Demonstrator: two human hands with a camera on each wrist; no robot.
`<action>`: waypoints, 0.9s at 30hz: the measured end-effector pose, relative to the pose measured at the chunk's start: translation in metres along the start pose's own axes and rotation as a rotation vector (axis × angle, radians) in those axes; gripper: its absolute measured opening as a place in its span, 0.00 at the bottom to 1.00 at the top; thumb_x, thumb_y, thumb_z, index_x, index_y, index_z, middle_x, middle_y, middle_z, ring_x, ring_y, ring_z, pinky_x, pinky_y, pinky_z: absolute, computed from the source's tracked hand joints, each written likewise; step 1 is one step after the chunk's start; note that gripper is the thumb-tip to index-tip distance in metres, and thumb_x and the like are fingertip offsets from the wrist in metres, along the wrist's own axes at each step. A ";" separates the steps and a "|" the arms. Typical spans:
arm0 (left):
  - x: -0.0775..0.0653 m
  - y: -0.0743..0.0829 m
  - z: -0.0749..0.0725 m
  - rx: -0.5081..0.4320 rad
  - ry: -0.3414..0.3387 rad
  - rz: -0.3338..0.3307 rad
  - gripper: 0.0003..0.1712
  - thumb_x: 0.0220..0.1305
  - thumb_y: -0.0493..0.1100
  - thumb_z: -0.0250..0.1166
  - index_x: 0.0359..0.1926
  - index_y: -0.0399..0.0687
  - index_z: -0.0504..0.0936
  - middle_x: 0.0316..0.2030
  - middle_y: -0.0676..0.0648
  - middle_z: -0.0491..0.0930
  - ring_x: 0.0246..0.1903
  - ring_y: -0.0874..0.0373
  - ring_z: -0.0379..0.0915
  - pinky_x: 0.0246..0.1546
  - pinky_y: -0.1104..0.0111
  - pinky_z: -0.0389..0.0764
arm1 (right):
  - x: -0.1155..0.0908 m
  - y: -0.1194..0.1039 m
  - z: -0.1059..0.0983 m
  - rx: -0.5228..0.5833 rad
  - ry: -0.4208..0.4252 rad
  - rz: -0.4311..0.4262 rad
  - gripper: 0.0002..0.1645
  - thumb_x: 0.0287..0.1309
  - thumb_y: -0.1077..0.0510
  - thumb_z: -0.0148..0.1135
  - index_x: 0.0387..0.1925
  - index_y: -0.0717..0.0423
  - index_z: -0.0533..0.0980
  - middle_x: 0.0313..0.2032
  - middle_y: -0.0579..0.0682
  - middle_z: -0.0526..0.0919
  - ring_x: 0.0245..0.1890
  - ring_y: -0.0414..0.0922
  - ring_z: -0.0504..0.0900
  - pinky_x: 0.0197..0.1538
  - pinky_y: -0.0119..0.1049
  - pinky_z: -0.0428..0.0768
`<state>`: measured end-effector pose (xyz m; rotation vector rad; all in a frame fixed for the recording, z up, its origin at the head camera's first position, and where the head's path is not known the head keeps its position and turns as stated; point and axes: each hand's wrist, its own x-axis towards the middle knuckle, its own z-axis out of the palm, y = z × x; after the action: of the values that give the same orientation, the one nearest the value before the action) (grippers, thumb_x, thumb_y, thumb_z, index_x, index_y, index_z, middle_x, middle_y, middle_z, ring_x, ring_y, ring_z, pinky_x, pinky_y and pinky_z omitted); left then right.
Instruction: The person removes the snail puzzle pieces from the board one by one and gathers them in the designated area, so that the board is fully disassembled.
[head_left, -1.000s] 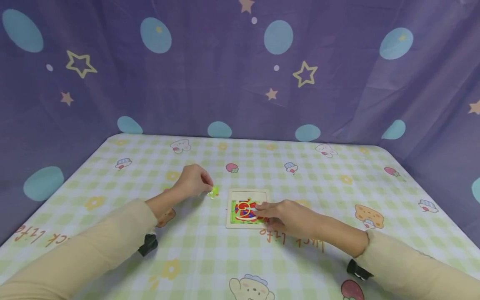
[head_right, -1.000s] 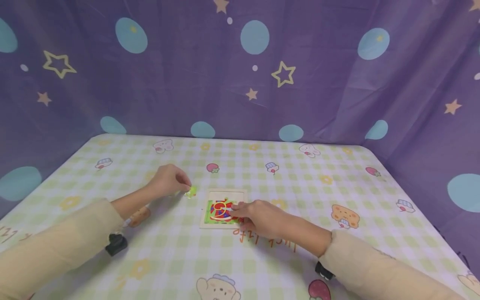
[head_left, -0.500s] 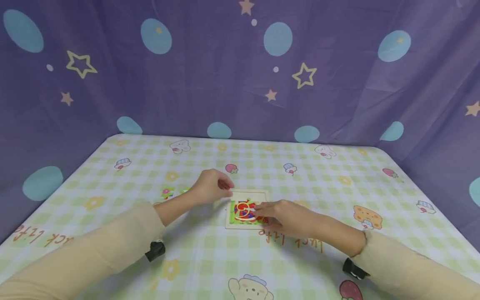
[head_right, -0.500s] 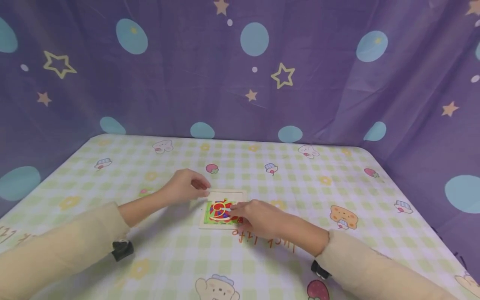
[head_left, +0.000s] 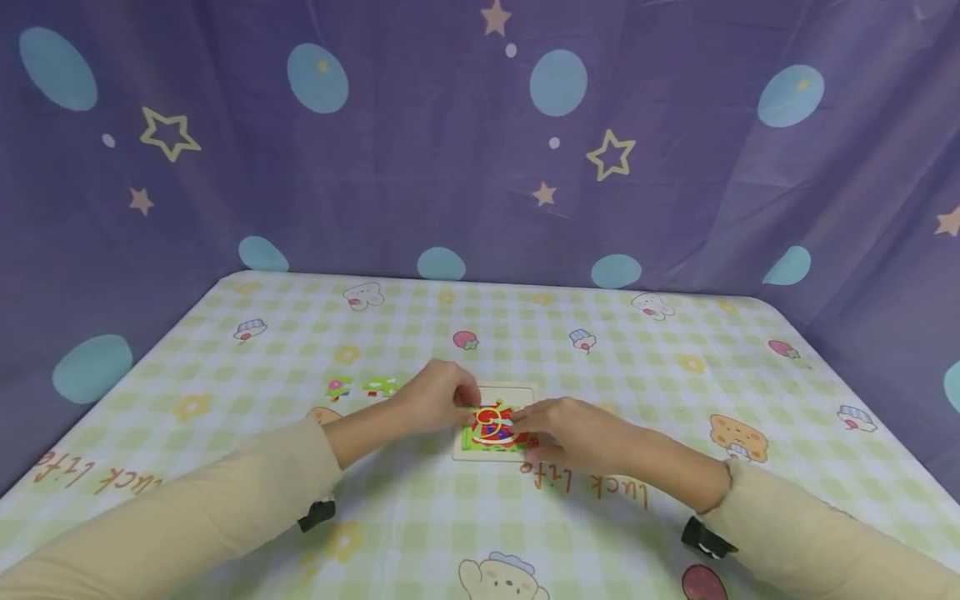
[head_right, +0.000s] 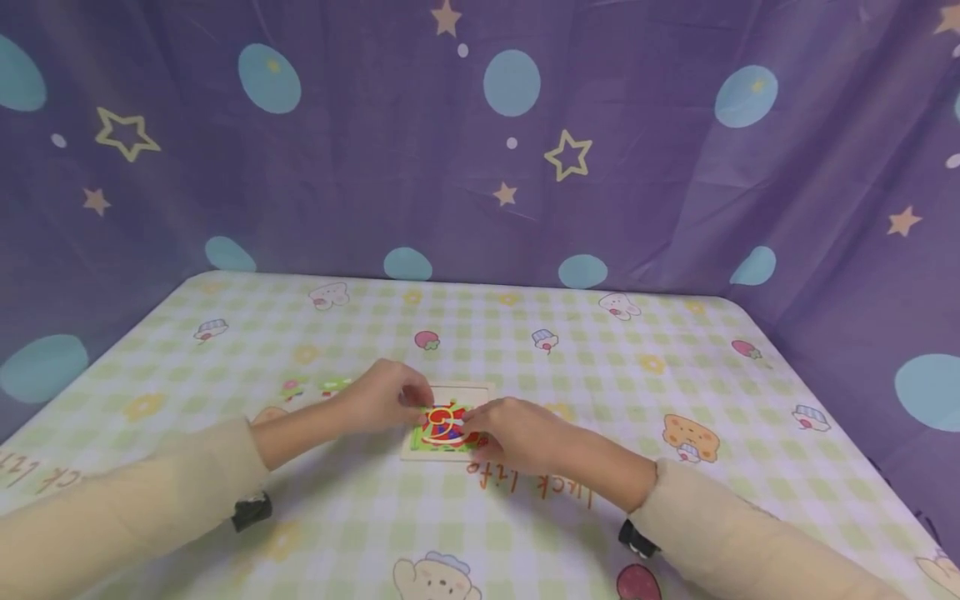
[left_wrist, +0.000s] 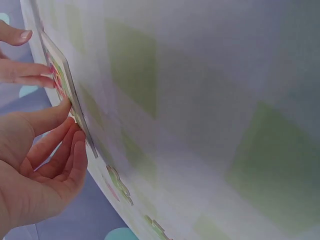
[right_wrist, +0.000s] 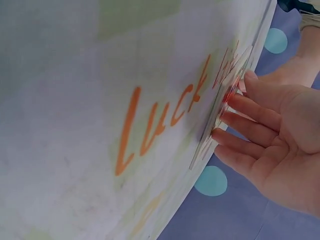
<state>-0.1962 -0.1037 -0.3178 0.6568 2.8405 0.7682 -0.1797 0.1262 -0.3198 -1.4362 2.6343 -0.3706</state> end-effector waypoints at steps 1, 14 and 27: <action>0.000 0.000 0.000 -0.005 0.001 -0.003 0.05 0.49 0.35 0.74 0.28 0.44 0.85 0.26 0.50 0.83 0.27 0.63 0.71 0.30 0.75 0.74 | 0.000 -0.001 0.000 -0.005 0.005 0.000 0.21 0.59 0.55 0.64 0.54 0.55 0.79 0.59 0.53 0.79 0.60 0.48 0.79 0.58 0.41 0.79; 0.005 -0.003 -0.003 -0.073 -0.036 -0.028 0.07 0.46 0.30 0.72 0.28 0.41 0.83 0.28 0.47 0.82 0.29 0.62 0.73 0.33 0.75 0.77 | 0.011 -0.014 0.009 0.021 -0.034 0.007 0.31 0.63 0.47 0.58 0.65 0.53 0.69 0.69 0.56 0.67 0.62 0.50 0.76 0.52 0.38 0.81; 0.011 -0.003 -0.004 -0.155 -0.085 -0.117 0.11 0.44 0.31 0.74 0.30 0.40 0.81 0.27 0.46 0.80 0.28 0.62 0.71 0.31 0.77 0.74 | 0.010 -0.015 0.009 0.102 -0.077 0.022 0.33 0.62 0.49 0.60 0.66 0.55 0.67 0.69 0.60 0.64 0.51 0.48 0.81 0.41 0.26 0.75</action>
<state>-0.2078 -0.1033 -0.3158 0.4839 2.6819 0.9063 -0.1714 0.1088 -0.3244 -1.3619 2.5293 -0.4310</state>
